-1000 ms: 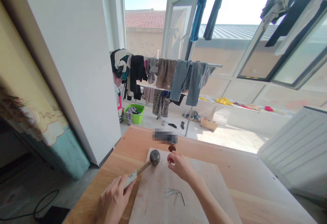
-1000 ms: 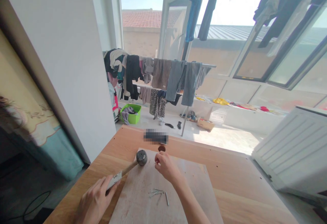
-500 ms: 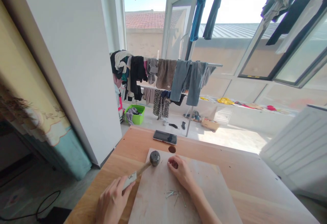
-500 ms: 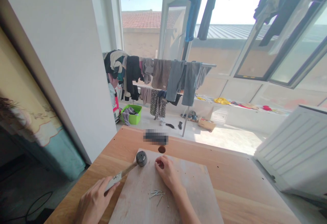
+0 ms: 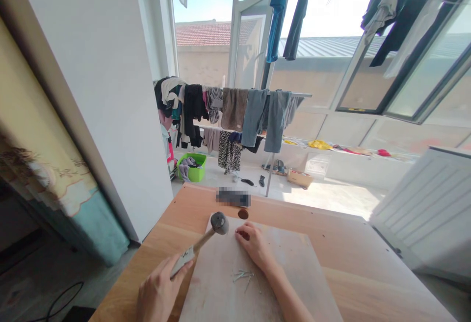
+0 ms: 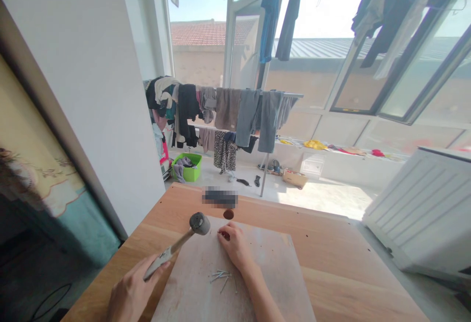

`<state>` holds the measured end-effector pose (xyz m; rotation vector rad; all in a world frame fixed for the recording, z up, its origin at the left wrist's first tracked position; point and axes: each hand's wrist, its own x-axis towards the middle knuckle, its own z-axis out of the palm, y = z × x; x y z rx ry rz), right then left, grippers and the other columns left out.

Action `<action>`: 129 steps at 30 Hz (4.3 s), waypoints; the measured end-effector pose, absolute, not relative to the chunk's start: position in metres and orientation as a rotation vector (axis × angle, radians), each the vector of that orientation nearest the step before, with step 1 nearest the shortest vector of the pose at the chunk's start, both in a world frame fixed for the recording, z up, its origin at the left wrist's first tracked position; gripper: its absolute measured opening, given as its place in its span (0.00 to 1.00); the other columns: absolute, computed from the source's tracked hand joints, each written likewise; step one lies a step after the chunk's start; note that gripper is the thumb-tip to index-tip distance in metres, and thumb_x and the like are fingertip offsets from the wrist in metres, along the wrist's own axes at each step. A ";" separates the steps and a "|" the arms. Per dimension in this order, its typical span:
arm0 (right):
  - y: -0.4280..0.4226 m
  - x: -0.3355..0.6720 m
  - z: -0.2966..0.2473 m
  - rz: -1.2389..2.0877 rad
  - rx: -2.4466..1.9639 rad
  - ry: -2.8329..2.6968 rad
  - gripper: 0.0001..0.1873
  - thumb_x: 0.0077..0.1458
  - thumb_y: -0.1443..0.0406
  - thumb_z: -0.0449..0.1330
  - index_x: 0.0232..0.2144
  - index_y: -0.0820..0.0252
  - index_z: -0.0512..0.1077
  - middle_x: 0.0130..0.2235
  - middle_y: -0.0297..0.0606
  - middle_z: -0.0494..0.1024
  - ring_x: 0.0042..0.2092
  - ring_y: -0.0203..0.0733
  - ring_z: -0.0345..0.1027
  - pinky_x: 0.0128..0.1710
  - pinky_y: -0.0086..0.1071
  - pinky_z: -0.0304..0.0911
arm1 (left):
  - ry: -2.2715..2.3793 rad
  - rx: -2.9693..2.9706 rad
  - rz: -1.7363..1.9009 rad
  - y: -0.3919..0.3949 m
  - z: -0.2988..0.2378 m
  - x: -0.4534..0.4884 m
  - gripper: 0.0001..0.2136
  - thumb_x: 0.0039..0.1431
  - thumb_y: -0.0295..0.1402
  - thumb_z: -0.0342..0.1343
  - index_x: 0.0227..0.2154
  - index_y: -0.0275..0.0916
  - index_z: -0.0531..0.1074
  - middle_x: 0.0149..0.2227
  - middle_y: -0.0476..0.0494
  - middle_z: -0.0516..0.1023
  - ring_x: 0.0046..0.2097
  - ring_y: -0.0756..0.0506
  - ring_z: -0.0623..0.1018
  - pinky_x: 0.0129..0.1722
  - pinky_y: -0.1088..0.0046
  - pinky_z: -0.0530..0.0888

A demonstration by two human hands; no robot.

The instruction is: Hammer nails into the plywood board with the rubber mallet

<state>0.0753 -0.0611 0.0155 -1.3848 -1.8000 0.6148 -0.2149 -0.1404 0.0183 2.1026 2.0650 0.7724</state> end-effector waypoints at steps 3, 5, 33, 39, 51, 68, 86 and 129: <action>-0.061 0.075 0.015 0.610 -1.391 -1.798 0.09 0.56 0.66 0.58 0.30 0.60 0.79 0.31 0.38 0.74 0.32 0.40 0.69 0.36 0.30 0.63 | 2.049 2.034 0.729 -0.141 0.034 -0.202 0.16 0.64 0.50 0.50 0.43 0.51 0.77 0.41 0.49 0.84 0.41 0.44 0.82 0.33 0.76 0.72; -0.061 0.075 0.015 0.607 -1.397 -1.799 0.09 0.56 0.66 0.58 0.29 0.60 0.79 0.31 0.37 0.73 0.32 0.39 0.68 0.35 0.30 0.62 | 2.037 2.010 0.676 -0.140 0.045 -0.192 0.15 0.64 0.49 0.49 0.44 0.51 0.77 0.42 0.49 0.84 0.43 0.43 0.82 0.34 0.75 0.71; -0.062 0.078 0.015 0.514 -1.436 -1.753 0.08 0.50 0.66 0.62 0.36 0.55 0.76 0.44 0.40 0.71 0.50 0.48 0.65 0.54 0.39 0.58 | 2.091 2.114 0.563 -0.140 0.063 -0.173 0.10 0.64 0.45 0.52 0.40 0.52 0.76 0.39 0.51 0.84 0.39 0.44 0.82 0.30 0.75 0.67; -0.059 0.079 0.007 0.546 -1.441 -1.709 0.23 0.49 0.68 0.60 0.49 0.56 0.67 0.41 0.38 0.78 0.51 0.50 0.68 0.56 0.44 0.57 | 2.101 2.068 0.576 -0.138 0.063 -0.171 0.12 0.64 0.46 0.51 0.42 0.52 0.77 0.39 0.50 0.84 0.41 0.43 0.82 0.31 0.75 0.68; -0.054 0.077 -0.005 0.484 -1.407 -1.714 0.17 0.44 0.75 0.62 0.38 0.56 0.75 0.55 0.44 0.73 0.57 0.51 0.67 0.58 0.47 0.57 | 2.066 2.169 0.528 -0.141 0.055 -0.164 0.10 0.63 0.44 0.53 0.39 0.52 0.77 0.37 0.50 0.84 0.37 0.44 0.82 0.29 0.76 0.67; -0.062 0.098 0.034 0.554 -1.451 -1.813 0.11 0.50 0.66 0.59 0.39 0.57 0.67 0.41 0.38 0.75 0.44 0.44 0.70 0.45 0.36 0.64 | 2.152 2.020 0.622 -0.143 0.025 -0.190 0.17 0.68 0.47 0.43 0.42 0.44 0.72 0.37 0.44 0.84 0.37 0.39 0.83 0.29 0.71 0.69; -0.097 0.083 0.055 0.728 -1.411 -2.285 0.17 0.33 0.76 0.56 0.28 0.57 0.73 0.26 0.32 0.75 0.28 0.37 0.64 0.27 0.27 0.49 | 1.907 1.759 1.447 -0.151 0.013 -0.227 0.18 0.64 0.53 0.42 0.31 0.45 0.62 0.16 0.55 0.69 0.17 0.46 0.73 0.18 0.75 0.68; -0.060 0.092 -0.007 0.615 -1.433 -1.643 0.39 0.47 0.70 0.57 0.63 0.59 0.55 0.30 0.31 0.77 0.31 0.39 0.70 0.35 0.32 0.65 | 1.930 2.244 0.354 -0.138 0.051 -0.159 0.20 0.69 0.47 0.39 0.46 0.45 0.73 0.40 0.43 0.83 0.40 0.40 0.83 0.33 0.70 0.74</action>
